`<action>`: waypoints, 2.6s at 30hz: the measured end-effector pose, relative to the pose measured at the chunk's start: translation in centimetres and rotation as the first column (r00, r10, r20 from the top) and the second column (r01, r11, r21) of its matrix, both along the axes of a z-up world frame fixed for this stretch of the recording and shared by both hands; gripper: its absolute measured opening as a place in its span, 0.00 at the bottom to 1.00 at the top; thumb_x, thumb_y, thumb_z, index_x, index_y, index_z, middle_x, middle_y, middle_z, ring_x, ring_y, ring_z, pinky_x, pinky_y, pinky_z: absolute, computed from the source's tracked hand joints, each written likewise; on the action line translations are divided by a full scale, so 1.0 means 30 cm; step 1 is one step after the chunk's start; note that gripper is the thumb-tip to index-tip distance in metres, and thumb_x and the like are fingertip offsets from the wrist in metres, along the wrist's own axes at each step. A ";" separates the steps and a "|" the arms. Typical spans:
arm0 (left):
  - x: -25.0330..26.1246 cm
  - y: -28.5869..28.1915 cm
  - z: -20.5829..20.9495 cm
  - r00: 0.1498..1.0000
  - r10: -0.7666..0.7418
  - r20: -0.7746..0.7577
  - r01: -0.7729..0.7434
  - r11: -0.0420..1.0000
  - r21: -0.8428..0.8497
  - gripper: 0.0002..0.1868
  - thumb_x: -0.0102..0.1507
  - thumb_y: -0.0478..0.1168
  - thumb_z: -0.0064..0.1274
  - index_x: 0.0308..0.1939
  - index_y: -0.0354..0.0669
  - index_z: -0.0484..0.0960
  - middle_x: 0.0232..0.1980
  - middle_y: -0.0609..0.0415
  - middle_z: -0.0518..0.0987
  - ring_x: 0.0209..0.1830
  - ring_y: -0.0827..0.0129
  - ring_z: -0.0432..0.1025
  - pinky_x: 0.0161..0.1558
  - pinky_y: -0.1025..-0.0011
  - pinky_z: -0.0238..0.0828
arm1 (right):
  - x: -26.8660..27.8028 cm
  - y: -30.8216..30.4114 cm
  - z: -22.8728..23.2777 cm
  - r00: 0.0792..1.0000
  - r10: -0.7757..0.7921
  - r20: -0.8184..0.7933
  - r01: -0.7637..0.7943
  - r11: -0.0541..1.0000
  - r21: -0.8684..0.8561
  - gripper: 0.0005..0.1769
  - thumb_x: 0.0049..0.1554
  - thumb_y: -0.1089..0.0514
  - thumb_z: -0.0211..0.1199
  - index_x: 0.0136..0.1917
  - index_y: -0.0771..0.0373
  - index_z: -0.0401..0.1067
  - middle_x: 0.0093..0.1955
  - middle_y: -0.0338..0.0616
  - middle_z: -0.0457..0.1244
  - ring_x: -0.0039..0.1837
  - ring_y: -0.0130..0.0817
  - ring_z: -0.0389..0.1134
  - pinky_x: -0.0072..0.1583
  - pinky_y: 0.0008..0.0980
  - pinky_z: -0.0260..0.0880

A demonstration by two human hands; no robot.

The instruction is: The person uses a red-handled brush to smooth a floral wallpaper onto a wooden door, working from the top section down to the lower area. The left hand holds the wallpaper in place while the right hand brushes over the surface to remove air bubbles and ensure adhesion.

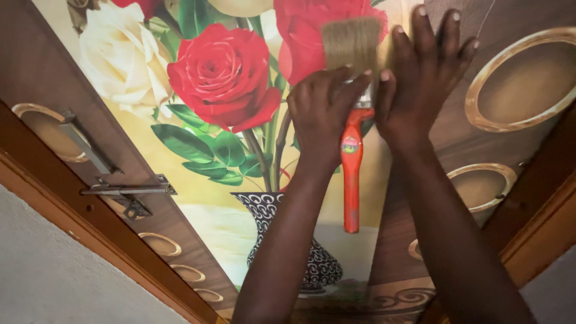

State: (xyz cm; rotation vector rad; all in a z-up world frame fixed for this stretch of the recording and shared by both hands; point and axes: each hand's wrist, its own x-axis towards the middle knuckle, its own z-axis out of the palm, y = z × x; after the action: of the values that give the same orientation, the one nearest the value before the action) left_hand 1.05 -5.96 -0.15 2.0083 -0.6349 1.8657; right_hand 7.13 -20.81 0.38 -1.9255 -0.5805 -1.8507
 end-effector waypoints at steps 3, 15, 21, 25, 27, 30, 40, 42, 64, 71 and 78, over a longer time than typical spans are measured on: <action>-0.018 0.022 -0.025 1.000 -0.001 -0.021 0.001 1.000 0.016 0.23 0.63 0.46 0.60 0.62 0.60 0.81 0.64 0.62 0.75 0.65 0.62 0.69 0.64 0.60 0.61 | -0.005 0.006 -0.002 1.000 0.013 -0.002 -0.013 1.000 0.008 0.29 0.74 0.43 0.40 0.77 0.60 0.67 0.85 0.48 0.51 0.88 0.58 0.39 0.83 0.67 0.27; -0.130 0.135 -0.147 0.991 0.015 -0.135 -0.013 1.000 0.017 0.21 0.61 0.42 0.60 0.59 0.59 0.82 0.59 0.62 0.77 0.63 0.63 0.70 0.66 0.58 0.61 | -0.092 -0.029 -0.056 0.979 0.202 -0.029 -0.202 0.979 -0.018 0.19 0.73 0.51 0.56 0.71 0.62 0.72 0.78 0.51 0.59 0.84 0.58 0.50 0.82 0.61 0.36; -0.225 0.190 -0.074 0.973 -0.090 -0.214 0.103 0.993 0.053 0.22 0.58 0.39 0.58 0.57 0.54 0.81 0.59 0.56 0.75 0.64 0.57 0.68 0.63 0.56 0.60 | -0.380 0.047 -0.192 0.832 0.500 -0.240 -0.513 0.858 0.008 0.17 0.67 0.70 0.61 0.66 0.58 0.68 0.69 0.48 0.66 0.68 0.41 0.71 0.62 0.33 0.73; -0.288 0.237 -0.022 0.965 -0.089 -0.245 0.117 0.988 0.102 0.23 0.55 0.42 0.60 0.55 0.49 0.79 0.58 0.54 0.75 0.62 0.55 0.67 0.63 0.55 0.61 | -0.512 0.148 -0.180 0.793 0.522 -0.314 -0.577 0.809 -0.110 0.25 0.55 0.67 0.66 0.65 0.56 0.68 0.70 0.53 0.63 0.63 0.43 0.73 0.58 0.34 0.75; -0.292 0.254 -0.029 0.959 -0.017 -0.283 0.048 0.993 0.104 0.23 0.54 0.40 0.58 0.54 0.49 0.80 0.58 0.55 0.76 0.62 0.56 0.68 0.63 0.57 0.62 | -0.542 0.188 -0.171 0.780 0.535 -0.324 -0.598 0.790 -0.136 0.27 0.53 0.68 0.67 0.64 0.55 0.69 0.70 0.53 0.62 0.63 0.44 0.73 0.59 0.34 0.76; -0.278 0.312 -0.038 0.971 0.011 -0.239 0.014 0.995 0.104 0.22 0.60 0.40 0.59 0.58 0.47 0.78 0.61 0.55 0.76 0.61 0.56 0.69 0.62 0.56 0.61 | -0.553 0.240 -0.150 0.757 0.553 -0.348 -0.619 0.778 -0.107 0.28 0.48 0.62 0.71 0.61 0.55 0.68 0.67 0.53 0.64 0.62 0.46 0.72 0.55 0.33 0.76; -0.257 0.506 -0.093 0.979 -0.137 -0.150 0.144 0.989 0.039 0.23 0.58 0.37 0.59 0.58 0.48 0.78 0.61 0.58 0.76 0.62 0.57 0.69 0.61 0.57 0.65 | -0.514 0.452 -0.159 0.896 0.411 -0.168 -0.430 0.898 -0.098 0.22 0.53 0.58 0.79 0.57 0.57 0.73 0.65 0.50 0.66 0.60 0.42 0.73 0.57 0.35 0.75; -0.242 0.555 -0.103 0.974 -0.173 -0.147 0.181 0.983 0.042 0.23 0.58 0.35 0.58 0.58 0.49 0.78 0.62 0.59 0.76 0.62 0.58 0.70 0.58 0.60 0.67 | -0.517 0.476 -0.154 0.887 0.418 -0.194 -0.441 0.892 -0.095 0.21 0.53 0.60 0.78 0.58 0.57 0.75 0.65 0.49 0.67 0.62 0.42 0.73 0.60 0.35 0.76; -0.023 0.881 -0.130 0.975 0.104 -0.195 -0.091 0.993 0.077 0.32 0.70 0.53 0.53 0.77 0.52 0.67 0.84 0.50 0.56 0.86 0.50 0.46 0.82 0.40 0.30 | -0.441 0.542 -0.018 0.959 0.285 -0.006 -0.281 0.950 0.133 0.15 0.64 0.64 0.73 0.58 0.70 0.70 0.59 0.54 0.69 0.57 0.38 0.74 0.60 0.32 0.76; -0.035 0.912 -0.127 0.968 0.087 -0.234 -0.062 0.992 0.114 0.30 0.70 0.51 0.52 0.76 0.52 0.68 0.84 0.51 0.56 0.86 0.53 0.45 0.82 0.41 0.29 | -0.483 0.572 -0.066 0.970 0.241 -0.011 -0.241 0.970 0.004 0.16 0.65 0.65 0.72 0.62 0.70 0.69 0.60 0.57 0.68 0.59 0.40 0.73 0.61 0.32 0.75; -0.014 0.924 -0.137 0.969 0.082 -0.232 -0.054 0.991 0.123 0.31 0.69 0.51 0.53 0.76 0.54 0.68 0.85 0.53 0.54 0.87 0.55 0.44 0.82 0.40 0.28 | -0.445 0.605 -0.018 0.911 0.323 -0.256 -0.292 0.944 0.154 0.16 0.69 0.66 0.65 0.68 0.71 0.69 0.53 0.52 0.66 0.48 0.32 0.69 0.53 0.26 0.70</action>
State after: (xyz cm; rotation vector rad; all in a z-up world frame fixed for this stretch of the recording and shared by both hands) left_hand 0.62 21.75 -4.25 2.3099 -0.6264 1.6221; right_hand -6.23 -2.65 -0.18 -1.8519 -0.6309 -1.3603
